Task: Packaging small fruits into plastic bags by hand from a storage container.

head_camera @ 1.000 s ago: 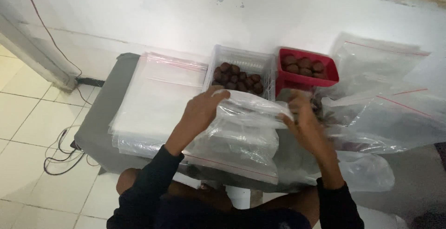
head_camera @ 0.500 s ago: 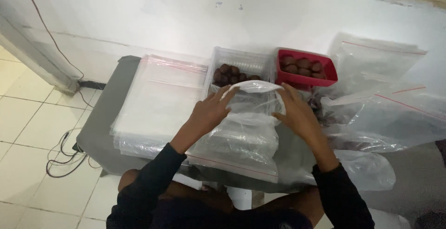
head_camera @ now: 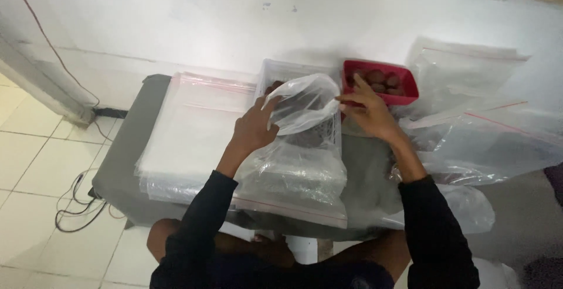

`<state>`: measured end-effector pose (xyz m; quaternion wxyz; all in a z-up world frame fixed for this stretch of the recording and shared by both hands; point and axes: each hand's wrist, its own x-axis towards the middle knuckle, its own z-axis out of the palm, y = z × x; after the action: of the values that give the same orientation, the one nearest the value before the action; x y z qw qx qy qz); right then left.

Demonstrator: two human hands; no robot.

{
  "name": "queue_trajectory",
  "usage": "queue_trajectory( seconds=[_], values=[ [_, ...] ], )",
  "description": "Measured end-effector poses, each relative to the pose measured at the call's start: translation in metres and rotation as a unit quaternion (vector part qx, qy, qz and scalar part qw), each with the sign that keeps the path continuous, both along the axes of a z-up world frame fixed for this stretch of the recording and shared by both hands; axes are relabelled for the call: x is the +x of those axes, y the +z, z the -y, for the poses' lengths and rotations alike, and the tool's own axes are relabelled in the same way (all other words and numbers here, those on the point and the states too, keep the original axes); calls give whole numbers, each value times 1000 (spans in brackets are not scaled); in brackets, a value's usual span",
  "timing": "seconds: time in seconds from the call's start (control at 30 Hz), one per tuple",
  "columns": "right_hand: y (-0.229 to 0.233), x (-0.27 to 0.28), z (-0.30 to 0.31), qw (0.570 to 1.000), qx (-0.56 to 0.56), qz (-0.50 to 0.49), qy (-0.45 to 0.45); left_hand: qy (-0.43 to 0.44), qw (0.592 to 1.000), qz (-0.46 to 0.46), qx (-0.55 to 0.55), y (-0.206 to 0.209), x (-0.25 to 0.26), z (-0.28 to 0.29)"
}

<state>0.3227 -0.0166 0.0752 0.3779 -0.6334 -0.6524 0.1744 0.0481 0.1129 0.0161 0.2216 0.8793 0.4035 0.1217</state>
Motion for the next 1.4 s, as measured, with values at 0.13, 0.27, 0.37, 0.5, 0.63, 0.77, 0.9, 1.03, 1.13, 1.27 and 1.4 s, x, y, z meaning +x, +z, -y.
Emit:
queue_trajectory(
  seconds=[0.13,0.27,0.37,0.5,0.63,0.77,0.9,1.03,1.13,1.27,1.4],
  values=[
    [-6,28,1,994,69,75,-38,16,999,5,-28,0,0,-5],
    [-10,54,2,993,52,81,-70,21,999,7,-33,-23,16,-18],
    [-18,70,-7,990,60,90,-94,19,999,18,-33,-39,29,-31],
    [-27,91,-24,974,35,156,-161,20,997,71,-38,-55,41,-38],
    [-59,129,-59,947,22,243,-210,31,994,101,-29,-79,37,-37],
    [-80,149,-87,923,-15,297,-244,21,999,39,27,-89,32,-27],
    [-76,143,-109,900,-126,327,-258,12,999,33,-6,-82,27,-23],
    [-65,130,-118,888,-222,308,-260,17,997,65,-31,-72,24,-17],
    [-68,130,-125,873,-274,296,-274,21,996,72,-48,-71,23,-19],
    [-64,124,-130,872,-307,261,-278,21,993,94,-67,-57,21,-12],
    [-96,157,-147,884,-285,257,-266,14,989,116,-93,-65,22,-18]
  ],
)
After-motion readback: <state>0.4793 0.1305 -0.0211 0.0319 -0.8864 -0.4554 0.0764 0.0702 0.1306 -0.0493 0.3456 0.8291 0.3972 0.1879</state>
